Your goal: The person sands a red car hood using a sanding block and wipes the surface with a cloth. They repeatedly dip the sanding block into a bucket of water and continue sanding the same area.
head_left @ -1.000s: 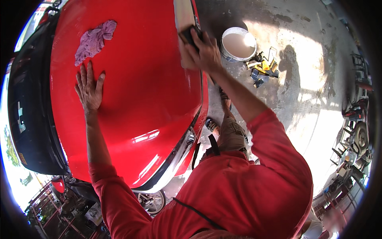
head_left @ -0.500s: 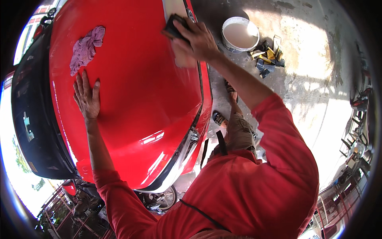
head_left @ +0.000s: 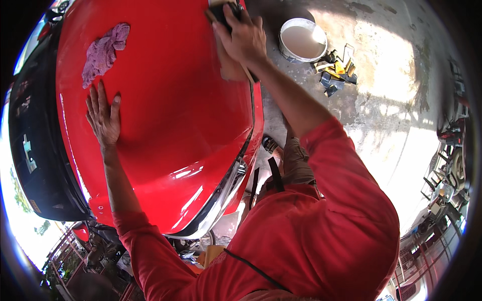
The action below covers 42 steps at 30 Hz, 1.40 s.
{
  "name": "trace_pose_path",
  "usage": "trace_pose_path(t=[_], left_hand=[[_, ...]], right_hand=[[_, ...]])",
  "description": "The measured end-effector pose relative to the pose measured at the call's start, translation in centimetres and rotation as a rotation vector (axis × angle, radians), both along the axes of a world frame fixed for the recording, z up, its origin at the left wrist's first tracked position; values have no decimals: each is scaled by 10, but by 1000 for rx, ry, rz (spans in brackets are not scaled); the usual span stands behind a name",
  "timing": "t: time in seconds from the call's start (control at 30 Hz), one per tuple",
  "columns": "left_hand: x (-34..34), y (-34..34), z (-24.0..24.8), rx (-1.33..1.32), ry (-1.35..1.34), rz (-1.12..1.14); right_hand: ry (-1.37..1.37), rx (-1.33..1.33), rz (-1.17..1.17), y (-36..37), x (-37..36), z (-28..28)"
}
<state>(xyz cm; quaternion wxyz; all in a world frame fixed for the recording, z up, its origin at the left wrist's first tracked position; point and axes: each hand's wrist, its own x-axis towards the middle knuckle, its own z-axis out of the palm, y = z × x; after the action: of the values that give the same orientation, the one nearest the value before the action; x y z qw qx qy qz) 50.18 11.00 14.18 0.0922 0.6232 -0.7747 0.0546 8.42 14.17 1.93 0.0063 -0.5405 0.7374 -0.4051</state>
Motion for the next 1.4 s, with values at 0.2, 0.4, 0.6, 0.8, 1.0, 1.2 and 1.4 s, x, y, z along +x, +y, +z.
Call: trace_pose_path(t=[0.2,0.4,0.6,0.8,1.0,1.2,1.4], left_hand=[[6,3,1,26,-77,55],[14,8,-1,14,-74,51],[1,-6,-3,14,-25,9],[20,5,-2,4,-50,20],[4,-6,-5,-12,-62,0],[18,3,-7,-75,-73,19],[-20,12,16,79,-72,106]], right_hand=[[-123,119,17,2,7,3],[31,-2,353,173,33,-6],[-191,268,36,-63,-36,15],[32,-38,353,184,51,9],[63,-114,242,94,13,-7],[2,215,36,-46,0,16],[118,64,309,209,39,-46]])
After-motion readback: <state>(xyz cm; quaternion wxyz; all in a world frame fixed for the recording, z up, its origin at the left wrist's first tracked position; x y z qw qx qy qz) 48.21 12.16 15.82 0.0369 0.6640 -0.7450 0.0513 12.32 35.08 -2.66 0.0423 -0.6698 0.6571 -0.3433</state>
